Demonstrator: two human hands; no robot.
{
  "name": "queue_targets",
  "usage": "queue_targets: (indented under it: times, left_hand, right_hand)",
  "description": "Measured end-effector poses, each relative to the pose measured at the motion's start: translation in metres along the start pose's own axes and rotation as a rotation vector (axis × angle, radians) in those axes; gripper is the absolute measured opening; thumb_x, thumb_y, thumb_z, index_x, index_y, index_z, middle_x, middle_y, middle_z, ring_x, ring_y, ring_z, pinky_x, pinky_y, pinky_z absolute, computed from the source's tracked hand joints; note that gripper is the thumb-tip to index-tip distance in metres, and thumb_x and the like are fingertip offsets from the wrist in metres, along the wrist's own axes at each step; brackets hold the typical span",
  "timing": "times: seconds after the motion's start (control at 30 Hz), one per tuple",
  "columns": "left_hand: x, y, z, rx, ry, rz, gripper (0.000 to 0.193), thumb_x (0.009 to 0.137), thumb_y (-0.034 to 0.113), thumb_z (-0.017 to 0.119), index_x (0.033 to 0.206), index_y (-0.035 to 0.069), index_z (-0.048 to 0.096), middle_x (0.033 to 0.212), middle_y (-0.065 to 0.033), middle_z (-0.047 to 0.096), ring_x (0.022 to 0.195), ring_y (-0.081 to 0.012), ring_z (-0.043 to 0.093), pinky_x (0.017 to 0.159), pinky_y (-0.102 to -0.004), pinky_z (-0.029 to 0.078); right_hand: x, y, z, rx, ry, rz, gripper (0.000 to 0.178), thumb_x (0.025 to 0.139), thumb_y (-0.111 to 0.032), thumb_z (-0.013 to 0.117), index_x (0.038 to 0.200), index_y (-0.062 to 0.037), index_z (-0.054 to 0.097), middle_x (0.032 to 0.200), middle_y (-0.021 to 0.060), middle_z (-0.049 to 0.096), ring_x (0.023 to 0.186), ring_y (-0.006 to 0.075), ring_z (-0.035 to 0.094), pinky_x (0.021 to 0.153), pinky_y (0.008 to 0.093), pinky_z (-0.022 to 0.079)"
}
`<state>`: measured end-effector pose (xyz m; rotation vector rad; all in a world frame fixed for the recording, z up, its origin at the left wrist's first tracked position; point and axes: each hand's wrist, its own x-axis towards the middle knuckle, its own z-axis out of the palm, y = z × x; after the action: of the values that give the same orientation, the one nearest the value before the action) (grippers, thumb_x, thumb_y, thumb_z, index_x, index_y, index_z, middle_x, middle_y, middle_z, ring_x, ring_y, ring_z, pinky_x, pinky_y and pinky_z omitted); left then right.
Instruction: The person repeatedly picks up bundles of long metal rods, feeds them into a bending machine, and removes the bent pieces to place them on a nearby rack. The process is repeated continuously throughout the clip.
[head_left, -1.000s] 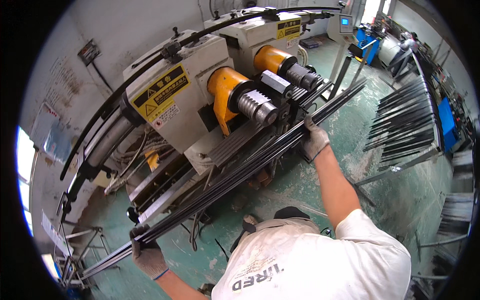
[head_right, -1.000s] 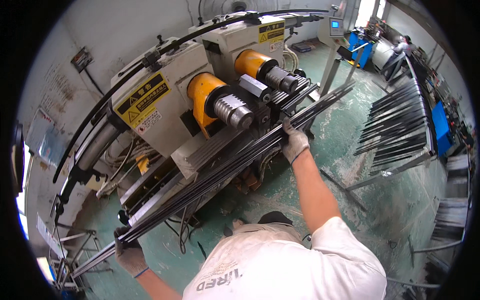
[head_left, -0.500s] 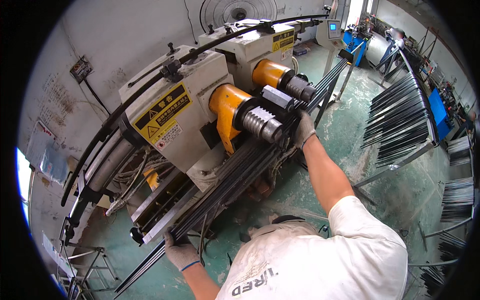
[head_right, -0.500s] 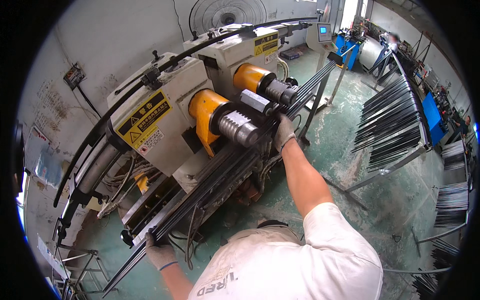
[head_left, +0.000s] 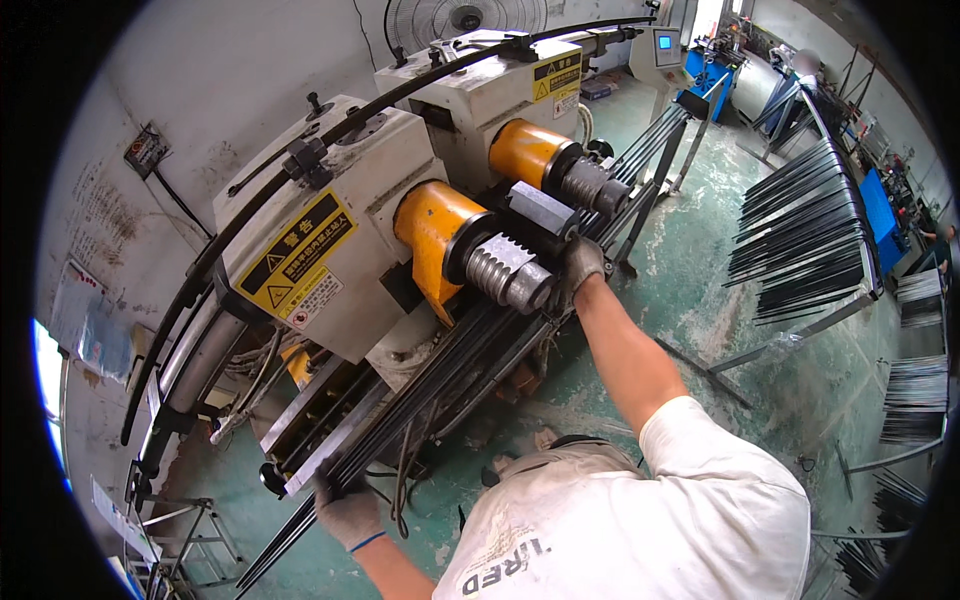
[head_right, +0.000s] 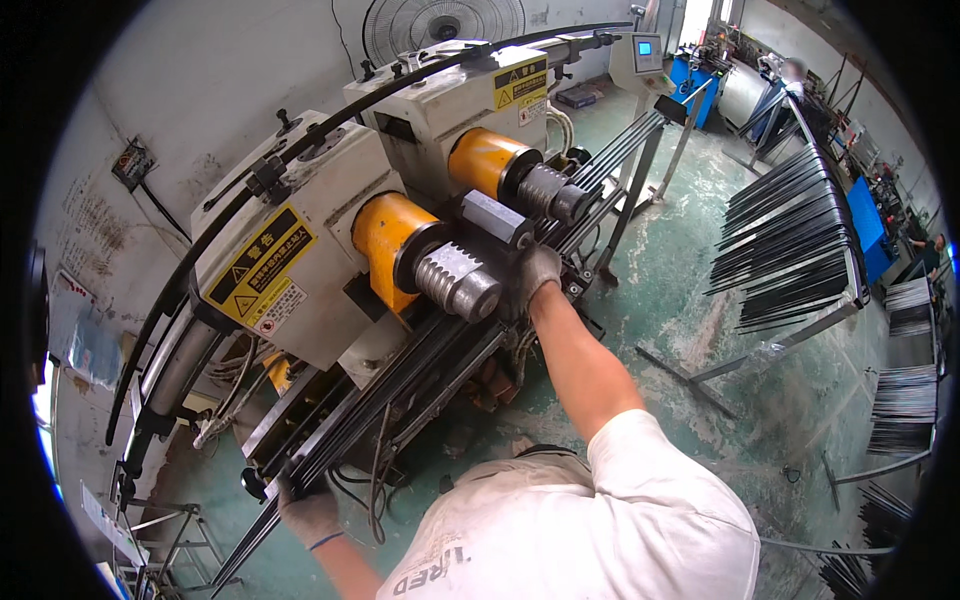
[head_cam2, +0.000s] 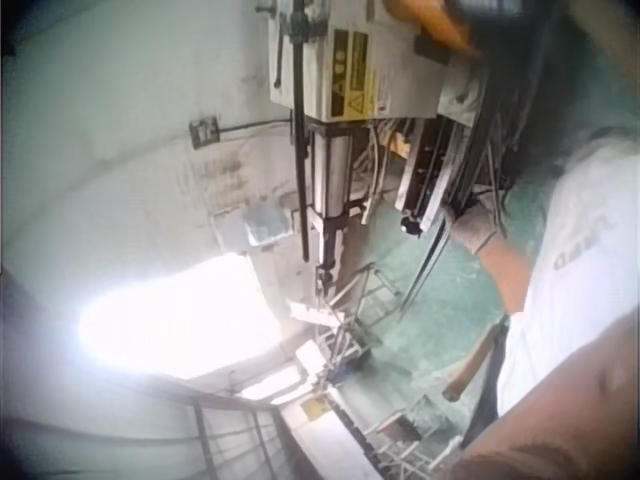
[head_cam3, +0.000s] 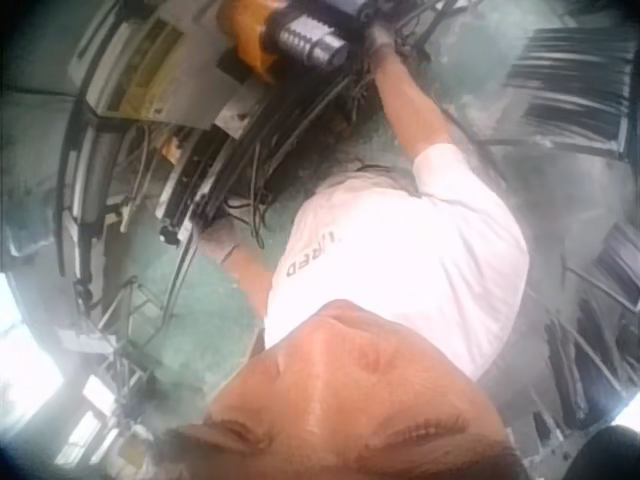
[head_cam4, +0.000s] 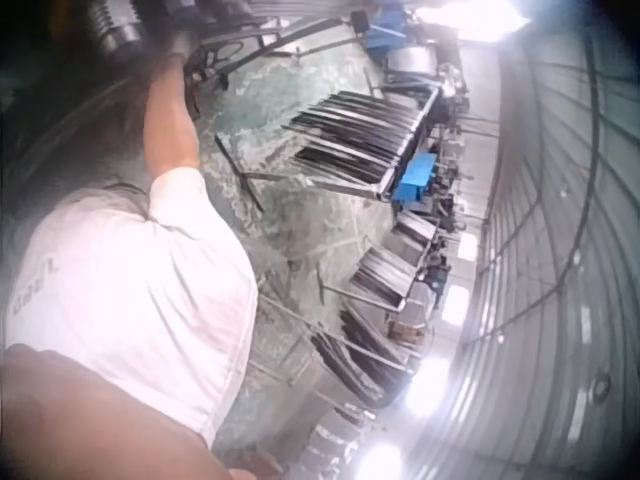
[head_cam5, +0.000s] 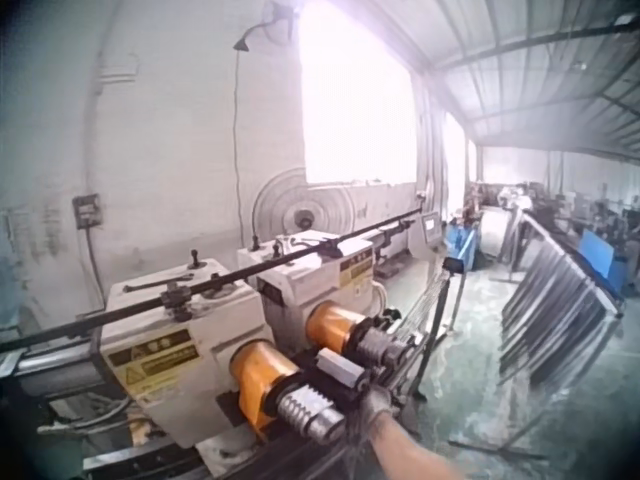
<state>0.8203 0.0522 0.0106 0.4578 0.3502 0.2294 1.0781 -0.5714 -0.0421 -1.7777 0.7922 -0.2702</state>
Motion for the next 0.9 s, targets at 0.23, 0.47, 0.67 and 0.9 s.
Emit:
queue_targets:
  times: [0.23, 0.47, 0.67, 0.9]
  left_hand:
    - [0.018, 0.015, -0.011, 0.121, 0.239, 0.174, 0.032, 0.112, 0.023, 0.069, 0.127, -0.003, 0.078, 0.128, -0.0157, 0.081, 0.123, -0.0303, 0.075, 0.118, -0.0461, 0.056]
    - [0.012, -0.081, 0.049, 0.081, 0.152, 0.036, 0.037, 0.110, 0.025, 0.074, 0.136, 0.000, 0.074, 0.136, -0.0133, 0.079, 0.128, -0.0307, 0.072, 0.120, -0.0476, 0.053]
    - [0.013, -0.063, 0.030, 0.036, 0.051, 0.129, 0.031, 0.112, 0.026, 0.069, 0.131, 0.004, 0.078, 0.133, -0.0114, 0.081, 0.128, -0.0303, 0.073, 0.117, -0.0489, 0.055]
    - [0.013, -0.058, 0.030, 0.068, 0.196, 0.223, 0.034, 0.113, 0.027, 0.069, 0.131, 0.000, 0.075, 0.130, -0.0141, 0.080, 0.127, -0.0301, 0.073, 0.118, -0.0485, 0.056]
  right_hand:
    - [0.009, 0.048, 0.017, 0.401, 0.047, -0.216, 0.028, 0.108, -0.027, 0.061, 0.124, -0.0142, 0.081, 0.124, 0.0104, 0.081, 0.113, 0.0276, 0.077, 0.090, 0.0410, 0.060]
    - [-0.025, 0.025, 0.006, 0.797, -0.053, -0.175, 0.029, 0.110, -0.029, 0.069, 0.116, -0.0015, 0.078, 0.109, 0.0102, 0.077, 0.098, 0.0256, 0.071, 0.085, 0.0433, 0.057]
    - [-0.100, 0.001, -0.048, 0.738, 0.092, -0.077, 0.046, 0.110, -0.030, 0.074, 0.136, 0.0069, 0.075, 0.129, 0.0093, 0.078, 0.117, 0.0201, 0.070, 0.106, 0.0355, 0.052]
    - [-0.119, 0.087, -0.086, 0.479, 0.116, 0.093, 0.052, 0.111, -0.030, 0.073, 0.147, 0.0083, 0.068, 0.139, 0.0116, 0.076, 0.125, 0.0219, 0.069, 0.112, 0.0356, 0.052]
